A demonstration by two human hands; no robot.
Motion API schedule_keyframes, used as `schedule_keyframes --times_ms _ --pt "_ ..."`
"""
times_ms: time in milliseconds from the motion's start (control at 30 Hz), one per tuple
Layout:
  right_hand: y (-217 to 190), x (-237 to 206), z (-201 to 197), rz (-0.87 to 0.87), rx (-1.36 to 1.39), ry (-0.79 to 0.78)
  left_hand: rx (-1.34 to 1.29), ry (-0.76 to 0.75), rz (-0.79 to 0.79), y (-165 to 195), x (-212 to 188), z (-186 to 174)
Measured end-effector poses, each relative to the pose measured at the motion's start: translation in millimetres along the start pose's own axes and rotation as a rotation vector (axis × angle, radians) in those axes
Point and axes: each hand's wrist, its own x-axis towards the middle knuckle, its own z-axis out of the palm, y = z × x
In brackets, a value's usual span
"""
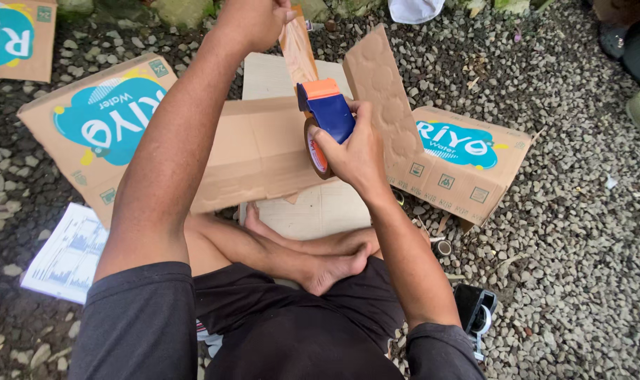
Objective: The person assembles a cardboard box by folding flaps, cutting excess material, and sealing the seams with tape. They use a ruler to measure and mark, scissors to trim, and a tape dispenser to secure the box.
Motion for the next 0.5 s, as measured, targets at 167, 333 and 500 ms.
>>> schedule_keyframes --times_ms 167,333,500 --pt "5.8 37.1 23.6 0.069 -0.088 -0.046 -0.133 -0.112 -0.113 -48.5 19.8 21.4" --pt "6.7 55.3 31.0 0.225 -0.234 -0.144 -0.22 -0.292 -0.312 -108.8 7.2 68.4" --pt "-0.7 71.3 31.0 0.355 -0.24 -0.253 -0.291 -0.524 -0.373 -142.5 -20.7 122.2"
